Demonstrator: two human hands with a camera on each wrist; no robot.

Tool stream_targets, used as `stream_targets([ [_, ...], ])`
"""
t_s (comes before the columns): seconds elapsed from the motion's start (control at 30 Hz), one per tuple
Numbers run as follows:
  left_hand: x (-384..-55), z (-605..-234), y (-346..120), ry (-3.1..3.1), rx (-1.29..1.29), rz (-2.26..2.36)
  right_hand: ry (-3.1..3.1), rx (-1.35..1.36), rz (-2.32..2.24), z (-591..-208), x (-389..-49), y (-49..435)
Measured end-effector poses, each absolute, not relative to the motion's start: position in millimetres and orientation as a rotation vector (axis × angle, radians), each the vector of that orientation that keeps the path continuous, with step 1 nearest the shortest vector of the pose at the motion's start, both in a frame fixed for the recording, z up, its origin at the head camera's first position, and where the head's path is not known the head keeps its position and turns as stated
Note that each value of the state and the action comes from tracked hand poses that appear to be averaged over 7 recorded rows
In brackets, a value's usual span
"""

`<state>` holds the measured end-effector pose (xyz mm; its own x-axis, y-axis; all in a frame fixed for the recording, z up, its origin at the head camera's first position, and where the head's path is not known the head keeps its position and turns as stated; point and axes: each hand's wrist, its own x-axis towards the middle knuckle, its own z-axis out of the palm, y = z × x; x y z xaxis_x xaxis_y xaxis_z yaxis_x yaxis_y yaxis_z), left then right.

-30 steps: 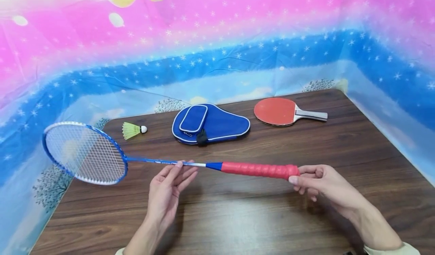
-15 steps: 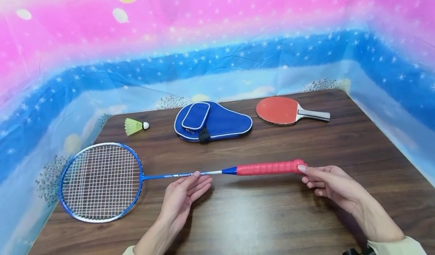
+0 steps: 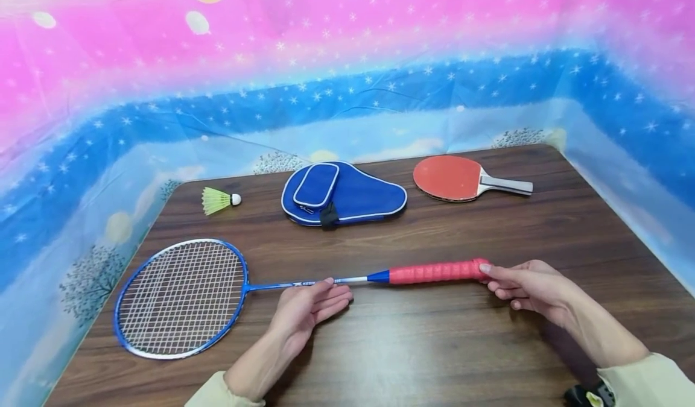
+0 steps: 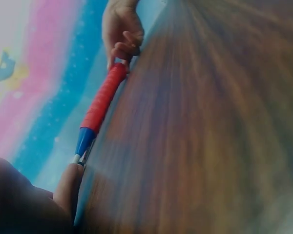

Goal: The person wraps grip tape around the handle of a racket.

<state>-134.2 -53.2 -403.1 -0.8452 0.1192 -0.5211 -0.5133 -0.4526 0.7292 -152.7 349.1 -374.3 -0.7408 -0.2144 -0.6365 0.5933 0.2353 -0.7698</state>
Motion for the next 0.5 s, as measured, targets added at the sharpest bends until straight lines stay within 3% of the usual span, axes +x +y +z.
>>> stream_targets([
  [0.5, -129.5, -396.5, -59.3, 1.463, -0.573, 2.169, 2.025, 0.332, -1.349, -367.1, -158.6, 339.8],
])
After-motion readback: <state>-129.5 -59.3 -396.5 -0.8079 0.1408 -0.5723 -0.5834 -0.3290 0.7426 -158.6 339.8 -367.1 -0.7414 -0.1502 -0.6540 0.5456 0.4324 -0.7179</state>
